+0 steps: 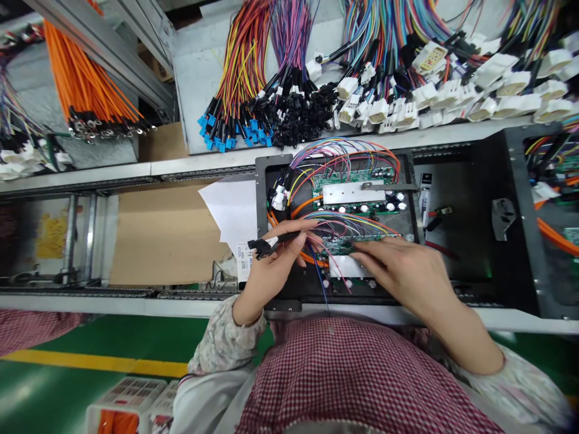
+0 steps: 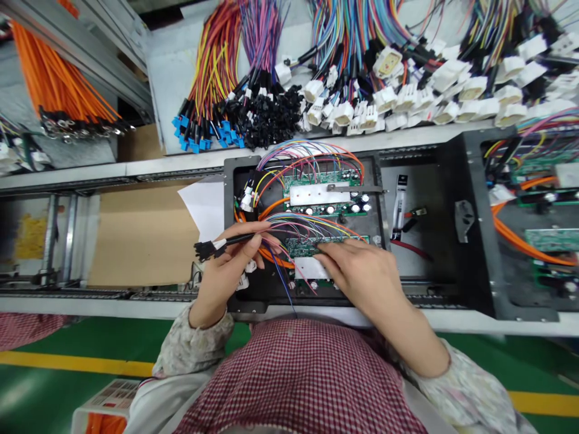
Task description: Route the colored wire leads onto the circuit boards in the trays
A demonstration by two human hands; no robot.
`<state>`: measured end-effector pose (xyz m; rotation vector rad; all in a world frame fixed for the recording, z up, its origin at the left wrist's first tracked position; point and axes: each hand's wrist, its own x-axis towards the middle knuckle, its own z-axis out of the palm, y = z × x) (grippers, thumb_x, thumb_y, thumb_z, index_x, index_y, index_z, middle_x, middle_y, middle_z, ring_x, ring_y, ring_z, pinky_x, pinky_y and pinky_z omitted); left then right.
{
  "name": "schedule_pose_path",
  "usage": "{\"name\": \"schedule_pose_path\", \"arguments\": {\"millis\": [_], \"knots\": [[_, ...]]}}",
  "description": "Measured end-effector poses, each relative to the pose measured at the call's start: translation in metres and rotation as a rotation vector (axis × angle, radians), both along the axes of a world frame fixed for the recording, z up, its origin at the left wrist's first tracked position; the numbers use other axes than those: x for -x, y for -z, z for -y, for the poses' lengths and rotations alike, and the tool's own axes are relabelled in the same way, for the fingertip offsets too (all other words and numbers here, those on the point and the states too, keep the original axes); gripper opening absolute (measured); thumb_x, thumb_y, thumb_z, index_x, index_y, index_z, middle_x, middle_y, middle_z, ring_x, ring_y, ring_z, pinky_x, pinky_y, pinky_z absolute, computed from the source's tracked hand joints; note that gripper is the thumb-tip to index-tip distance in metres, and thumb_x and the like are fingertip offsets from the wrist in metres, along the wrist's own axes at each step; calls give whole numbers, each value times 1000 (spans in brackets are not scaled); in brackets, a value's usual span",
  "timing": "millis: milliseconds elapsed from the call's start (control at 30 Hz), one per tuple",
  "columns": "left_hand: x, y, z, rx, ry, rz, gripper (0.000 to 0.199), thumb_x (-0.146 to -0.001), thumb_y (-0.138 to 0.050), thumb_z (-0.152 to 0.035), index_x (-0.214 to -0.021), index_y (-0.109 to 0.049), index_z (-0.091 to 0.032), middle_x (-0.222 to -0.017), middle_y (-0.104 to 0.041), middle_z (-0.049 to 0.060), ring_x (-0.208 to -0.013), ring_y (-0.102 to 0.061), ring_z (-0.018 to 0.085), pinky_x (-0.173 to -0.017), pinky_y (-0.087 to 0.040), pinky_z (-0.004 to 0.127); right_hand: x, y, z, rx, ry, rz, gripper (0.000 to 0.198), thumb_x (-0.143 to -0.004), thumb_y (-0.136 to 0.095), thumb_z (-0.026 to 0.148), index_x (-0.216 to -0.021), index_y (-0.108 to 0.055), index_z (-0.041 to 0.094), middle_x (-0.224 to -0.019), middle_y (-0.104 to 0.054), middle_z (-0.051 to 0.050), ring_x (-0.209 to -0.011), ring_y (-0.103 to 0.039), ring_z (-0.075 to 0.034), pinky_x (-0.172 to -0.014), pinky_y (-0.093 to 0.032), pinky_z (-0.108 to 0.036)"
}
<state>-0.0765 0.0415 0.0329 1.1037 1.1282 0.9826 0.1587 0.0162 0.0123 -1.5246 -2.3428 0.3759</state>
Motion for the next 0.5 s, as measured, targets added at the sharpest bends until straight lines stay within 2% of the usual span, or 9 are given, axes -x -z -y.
{"name": "schedule_pose_path", "arguments": {"millis": [100, 200, 267, 367, 433, 500], "knots": [[-1, -3, 0, -17, 4, -16, 15, -96, -63, -27, -105, -74, -21, -93, -77, 5, -77, -72, 14, -54, -57, 19, 10, -11, 9, -19, 86, -106, 27, -98, -57, 41, -101, -73, 19, -77, -74, -3, -68, -68, -17, -64, -47, -29], [-1, -2, 1, -17, 20, 10, 15, -97, -61, -28, -99, -72, -19, -94, -76, 6, -83, -73, 16, -56, -58, 19, 16, -17, 16, 44, -10, -91, 30, -100, -52, 38, -84, -71, 21, -71, -72, 0, -60, -66, -14, -56, -42, -28], [0, 0, 1, -1, 31, 36, 16, -97, -60, -30, -99, -71, -18, -98, -74, 7, -86, -73, 17, -57, -60, 20, 11, -17, 17, 27, 22, -66, 35, -101, -50, 36, -74, -67, 21, -68, -70, 0, -58, -65, -15, -54, -38, -29], [0, 2, 3, 34, 38, 49, 17, -97, -61, -32, -102, -70, -18, -100, -73, 7, -88, -74, 17, -60, -63, 21, -3, -12, 12, -67, 181, -69, 30, -100, -52, 37, -83, -69, 20, -74, -73, -3, -65, -67, -17, -58, -41, -30], [-1, 1, 3, 50, 37, 38, 18, -96, -62, -32, -104, -71, -19, -96, -74, 6, -88, -74, 17, -62, -64, 22, -10, -6, 9, -62, 173, -62, 27, -101, -51, 36, -91, -71, 20, -83, -76, -5, -72, -70, -19, -62, -45, -30], [-2, 0, 3, 41, 26, 15, 18, -96, -63, -31, -105, -73, -20, -93, -75, 6, -86, -74, 16, -62, -64, 21, -13, 1, 7, -25, 101, -45, 27, -101, -50, 35, -94, -72, 21, -88, -77, -5, -75, -71, -20, -64, -47, -30]]}}
